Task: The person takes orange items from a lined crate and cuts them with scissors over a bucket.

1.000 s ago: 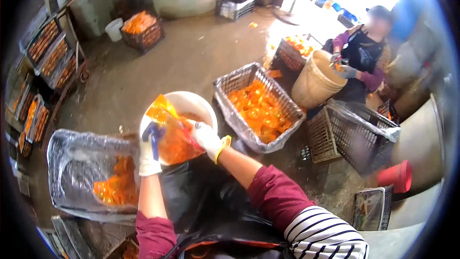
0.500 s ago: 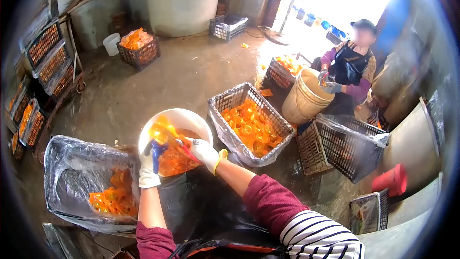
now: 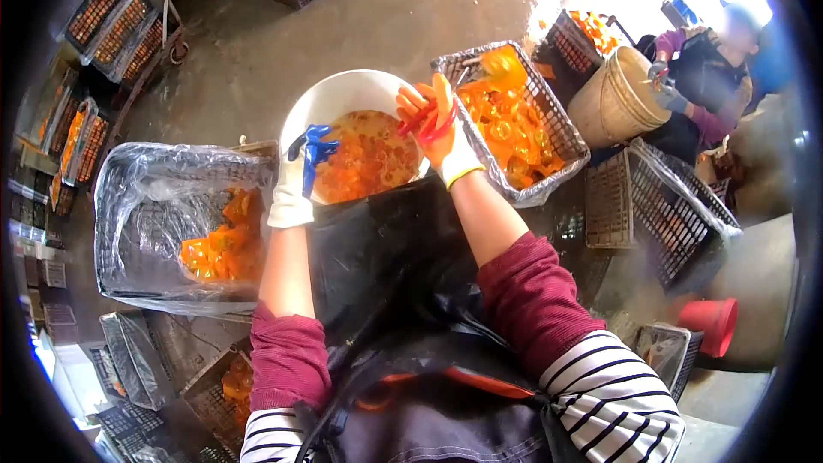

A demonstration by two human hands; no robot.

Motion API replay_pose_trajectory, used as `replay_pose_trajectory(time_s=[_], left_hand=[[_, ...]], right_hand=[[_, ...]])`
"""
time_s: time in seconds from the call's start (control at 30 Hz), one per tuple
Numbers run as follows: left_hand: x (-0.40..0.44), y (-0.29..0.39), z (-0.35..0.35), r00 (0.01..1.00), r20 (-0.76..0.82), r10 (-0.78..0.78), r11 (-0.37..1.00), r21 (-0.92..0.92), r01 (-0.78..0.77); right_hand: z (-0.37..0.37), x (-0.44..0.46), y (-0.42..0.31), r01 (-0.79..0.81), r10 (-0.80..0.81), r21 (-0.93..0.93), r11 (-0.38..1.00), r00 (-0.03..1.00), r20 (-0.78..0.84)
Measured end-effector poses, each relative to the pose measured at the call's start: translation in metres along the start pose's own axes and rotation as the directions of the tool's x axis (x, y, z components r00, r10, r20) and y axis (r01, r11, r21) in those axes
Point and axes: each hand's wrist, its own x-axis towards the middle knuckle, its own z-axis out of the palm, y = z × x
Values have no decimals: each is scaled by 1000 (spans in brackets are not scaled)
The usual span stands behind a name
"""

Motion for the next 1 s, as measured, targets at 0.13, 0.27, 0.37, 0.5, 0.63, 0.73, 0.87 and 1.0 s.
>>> replay_pose_trajectory(time_s=[0.13,0.27,0.37,0.5,0.63,0.73,0.87,1.0], left_hand=[[16,-27,-19,997,68,-27,998,-61,31],[9,-20,-5,998,63,-24,996,-84,29],[11,-29,-8,997,-24,-75,994,-77,73],[-4,-5,16,966,-197,-167,986,-44,161],[6,5,14,936,-253,-244,947,144,286],[2,11,16,935,-324,-142,979,93,181],[-44,45,-2,927,-362,99,985,165,-41],[-112,50,-95,845,-534,-35,969,188,159]], right_hand=[[13,-5,-8,-35,35,-4,999,997,65],[5,14,5,-76,31,129,989,948,317],[3,18,6,-63,51,21,998,934,354],[18,10,2,-77,99,-200,977,990,101],[9,13,5,-57,65,-114,992,996,64],[9,4,3,-65,75,-136,989,995,72],[2,0,-5,-100,109,-117,988,992,66],[-9,6,-8,-144,149,-65,987,985,84]])
